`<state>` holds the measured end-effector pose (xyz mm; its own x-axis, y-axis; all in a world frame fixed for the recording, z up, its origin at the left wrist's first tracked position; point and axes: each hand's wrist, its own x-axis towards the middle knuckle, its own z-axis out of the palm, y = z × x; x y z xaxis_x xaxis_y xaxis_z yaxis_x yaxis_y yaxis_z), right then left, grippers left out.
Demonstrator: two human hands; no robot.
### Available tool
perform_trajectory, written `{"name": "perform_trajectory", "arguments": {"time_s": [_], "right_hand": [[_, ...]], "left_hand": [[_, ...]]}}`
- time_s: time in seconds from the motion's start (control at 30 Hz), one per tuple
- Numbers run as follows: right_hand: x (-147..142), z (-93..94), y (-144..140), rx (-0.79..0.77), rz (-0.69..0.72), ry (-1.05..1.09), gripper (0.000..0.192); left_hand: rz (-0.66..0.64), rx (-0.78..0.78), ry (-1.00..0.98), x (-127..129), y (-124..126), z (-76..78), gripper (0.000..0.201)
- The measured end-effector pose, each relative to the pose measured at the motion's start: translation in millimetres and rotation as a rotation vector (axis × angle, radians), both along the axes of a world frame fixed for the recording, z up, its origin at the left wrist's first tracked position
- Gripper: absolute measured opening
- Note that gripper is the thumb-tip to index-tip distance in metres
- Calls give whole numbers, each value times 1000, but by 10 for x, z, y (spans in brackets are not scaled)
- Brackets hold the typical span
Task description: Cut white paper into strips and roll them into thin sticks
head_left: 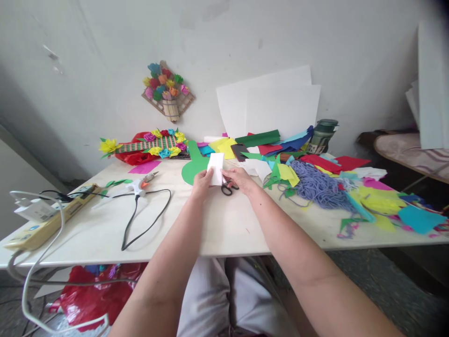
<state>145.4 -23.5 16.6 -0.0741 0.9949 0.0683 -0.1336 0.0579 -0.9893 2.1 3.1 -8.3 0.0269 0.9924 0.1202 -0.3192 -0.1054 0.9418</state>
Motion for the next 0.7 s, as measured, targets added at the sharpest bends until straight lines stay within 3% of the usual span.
{"name": "perform_trajectory", "arguments": {"time_s": [0.1,0.33,0.4,0.57,0.7], "right_hand": [[24,12,29,8,-144,27,13],[286,-52,188,30,-486,-25,20],[390,-86,233,17,-555,-167,17],[485,-115,242,-55,-609,-803,17],[446,-110,207,-69,-578,-1056,20]], "left_hand": [[30,-18,-70,-18,6,5,29],[-28,-78,-235,-17,-105,107,27],[-30,-90,-259,-13,-122,123,28],[-29,-99,-279,-14,-126,132,23],[-26,-106,-292,-26,-106,117,21]]}}
